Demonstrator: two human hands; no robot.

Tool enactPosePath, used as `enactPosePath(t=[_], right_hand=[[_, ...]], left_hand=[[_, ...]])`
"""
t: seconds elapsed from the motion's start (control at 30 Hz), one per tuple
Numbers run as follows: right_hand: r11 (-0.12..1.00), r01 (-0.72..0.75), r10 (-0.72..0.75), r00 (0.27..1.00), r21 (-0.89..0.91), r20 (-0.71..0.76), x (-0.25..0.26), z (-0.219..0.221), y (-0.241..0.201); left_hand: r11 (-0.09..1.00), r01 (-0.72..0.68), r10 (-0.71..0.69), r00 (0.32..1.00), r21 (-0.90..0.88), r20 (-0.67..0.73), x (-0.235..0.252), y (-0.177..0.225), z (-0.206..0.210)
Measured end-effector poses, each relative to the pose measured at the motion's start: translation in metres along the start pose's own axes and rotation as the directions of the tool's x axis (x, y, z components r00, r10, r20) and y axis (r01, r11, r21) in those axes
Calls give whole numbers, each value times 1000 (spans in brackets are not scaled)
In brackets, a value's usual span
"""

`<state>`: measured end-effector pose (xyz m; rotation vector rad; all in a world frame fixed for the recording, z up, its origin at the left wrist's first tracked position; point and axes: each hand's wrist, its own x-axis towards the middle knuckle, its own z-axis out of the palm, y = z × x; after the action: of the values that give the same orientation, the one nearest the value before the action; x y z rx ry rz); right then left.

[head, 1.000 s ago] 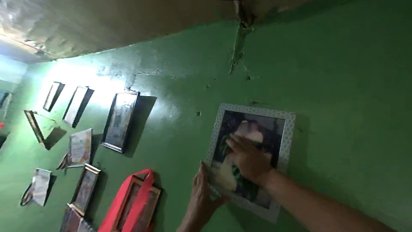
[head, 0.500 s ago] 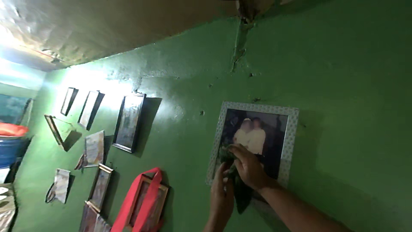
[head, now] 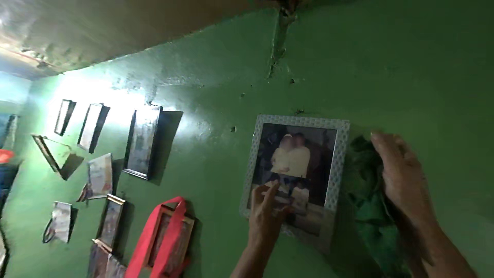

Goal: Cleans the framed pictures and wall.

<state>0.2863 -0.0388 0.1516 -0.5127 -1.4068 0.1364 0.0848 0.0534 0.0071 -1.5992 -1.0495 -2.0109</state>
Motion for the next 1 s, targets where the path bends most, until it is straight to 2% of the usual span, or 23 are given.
enactPosePath(t=[0.07, 0.17, 0.27, 0.37, 0.53, 0.87, 1.0], right_hand=[[967, 50, -64, 997, -250, -51, -21, -21, 16], [879, 119, -87, 992, -461, 92, -61, -27, 53], [785, 183, -72, 976, -592, 206, -89, -15, 79], [721, 259, -190, 966, -642, 175, -96, -4, 95], [679, 297, -247, 954, -672, 172, -99, 5, 101], [669, 313, -262, 948, -674, 181, -98, 4, 103], [663, 306, -256, 950, -683, 177, -97, 4, 103]], left_hand=[[997, -61, 62, 998, 57, -11, 3, -1, -2], [975, -141, 133, 989, 170, 57, 3, -4, -2], [945, -235, 223, 972, 226, 78, -3, -5, 5], [944, -241, 233, 970, 227, 63, -11, -3, 9], [955, -199, 190, 980, 219, 61, -29, 5, 16], [946, -231, 219, 973, 226, 78, -40, 2, 13], [944, -264, 264, 964, 197, 27, -39, 8, 17]])
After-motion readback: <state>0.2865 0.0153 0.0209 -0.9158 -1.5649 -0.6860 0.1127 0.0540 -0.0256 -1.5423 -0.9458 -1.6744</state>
